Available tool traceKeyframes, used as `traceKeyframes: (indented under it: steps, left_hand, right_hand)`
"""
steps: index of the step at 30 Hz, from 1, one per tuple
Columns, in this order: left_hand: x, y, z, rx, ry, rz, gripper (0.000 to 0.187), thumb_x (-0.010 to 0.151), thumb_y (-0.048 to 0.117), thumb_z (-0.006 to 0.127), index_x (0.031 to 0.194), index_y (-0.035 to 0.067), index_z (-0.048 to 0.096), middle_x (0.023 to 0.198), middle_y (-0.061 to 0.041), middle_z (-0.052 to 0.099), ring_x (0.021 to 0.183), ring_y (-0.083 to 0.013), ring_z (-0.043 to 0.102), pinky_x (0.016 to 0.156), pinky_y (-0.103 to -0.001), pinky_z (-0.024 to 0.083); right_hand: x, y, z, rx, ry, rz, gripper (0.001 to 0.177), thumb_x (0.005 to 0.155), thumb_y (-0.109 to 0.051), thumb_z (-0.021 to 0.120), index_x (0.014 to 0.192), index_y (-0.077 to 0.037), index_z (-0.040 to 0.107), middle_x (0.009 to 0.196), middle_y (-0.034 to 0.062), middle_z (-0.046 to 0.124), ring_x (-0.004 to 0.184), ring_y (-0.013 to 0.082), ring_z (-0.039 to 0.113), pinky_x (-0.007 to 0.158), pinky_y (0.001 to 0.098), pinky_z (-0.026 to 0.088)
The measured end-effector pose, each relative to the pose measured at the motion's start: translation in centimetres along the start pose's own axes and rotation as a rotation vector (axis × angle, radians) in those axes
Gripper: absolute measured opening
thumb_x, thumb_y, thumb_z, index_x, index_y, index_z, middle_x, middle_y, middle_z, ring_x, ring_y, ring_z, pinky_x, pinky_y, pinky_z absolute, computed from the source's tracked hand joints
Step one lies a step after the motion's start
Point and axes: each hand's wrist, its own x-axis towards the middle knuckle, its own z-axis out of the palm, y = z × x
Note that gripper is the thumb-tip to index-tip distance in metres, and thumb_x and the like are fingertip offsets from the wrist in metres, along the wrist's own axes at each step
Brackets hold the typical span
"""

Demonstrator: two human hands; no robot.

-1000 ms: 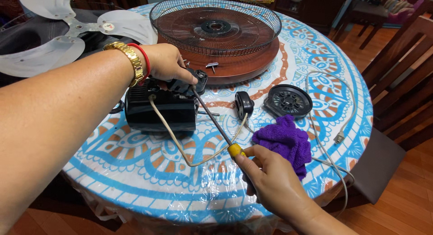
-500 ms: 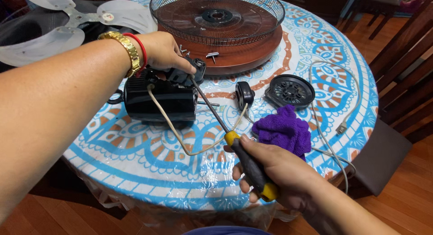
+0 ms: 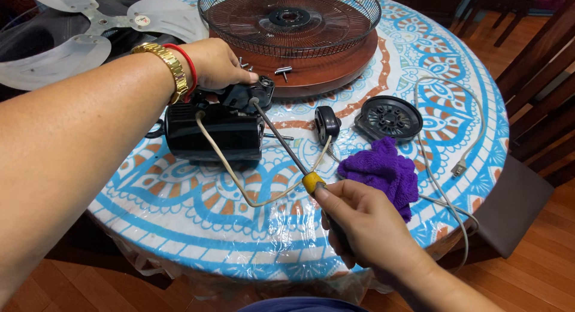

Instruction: The person disassembles an electric fan motor housing on a table. They use a screwdriver to remove screws, separate the motor casing, and wipe the exterior with a purple cloth. The person then removes the motor core from the housing and places the parts on the table.

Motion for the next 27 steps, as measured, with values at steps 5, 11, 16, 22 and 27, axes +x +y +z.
traceKeyframes:
  steps: [5,11,16,22,27]
  left_hand:
    - [0.2,-0.3,-0.1,-0.033,-0.010,0.011,0.049,0.092,0.048,0.071,0.098,0.000,0.078,0.079,-0.012,0.072,0.058,-0.0197,0.065,0.053,-0.035,0.057]
    - [0.3,-0.6,-0.1,-0.017,-0.028,-0.019,0.050,0.094,0.051,0.068,0.105,0.002,0.078,0.085,-0.011,0.075,0.062,-0.0203,0.068,0.061,-0.034,0.057]
    - [0.7,-1.3,0.9,0.026,-0.063,-0.025,0.057,0.095,0.059,0.060,0.112,0.007,0.078,0.091,-0.011,0.078,0.072,-0.0212,0.072,0.075,-0.037,0.058]
    - [3.5,-1.9,-0.1,0.121,-0.155,-0.116,0.072,0.099,0.069,0.045,0.116,0.007,0.076,0.100,-0.014,0.070,0.078,-0.0270,0.068,0.075,-0.048,0.058]
    - [6.6,-2.0,0.4,0.267,-0.345,-0.109,0.062,0.100,0.059,0.048,0.120,0.007,0.075,0.094,-0.017,0.071,0.076,-0.0311,0.068,0.075,-0.049,0.057]
  right_hand:
    - [0.4,0.3,-0.9,0.593,-0.322,0.205,0.037,0.100,-0.038,0.054,0.097,-0.001,0.055,0.070,0.0073,0.057,0.043,0.0128,0.049,0.030,0.0259,0.036]
    - [0.7,1.2,-0.3,1.021,-0.537,0.382,0.038,0.098,-0.039,0.055,0.114,-0.005,0.058,0.075,0.0060,0.056,0.043,0.0094,0.049,0.028,0.0204,0.035]
    - [0.4,0.2,-0.7,0.169,-0.172,0.086,0.030,0.095,-0.027,0.065,0.107,0.000,0.059,0.072,0.0082,0.063,0.052,0.0156,0.060,0.037,0.0299,0.046]
    - [-1.0,-0.1,0.5,-0.591,0.157,-0.130,0.031,0.094,-0.036,0.068,0.113,-0.011,0.071,0.066,0.0115,0.072,0.058,0.0242,0.073,0.055,0.0388,0.056]
    - [-1.9,0.3,1.0,-0.773,0.295,-0.342,0.032,0.090,-0.036,0.063,0.109,-0.011,0.067,0.073,0.0189,0.071,0.072,0.0411,0.070,0.062,0.0495,0.052]
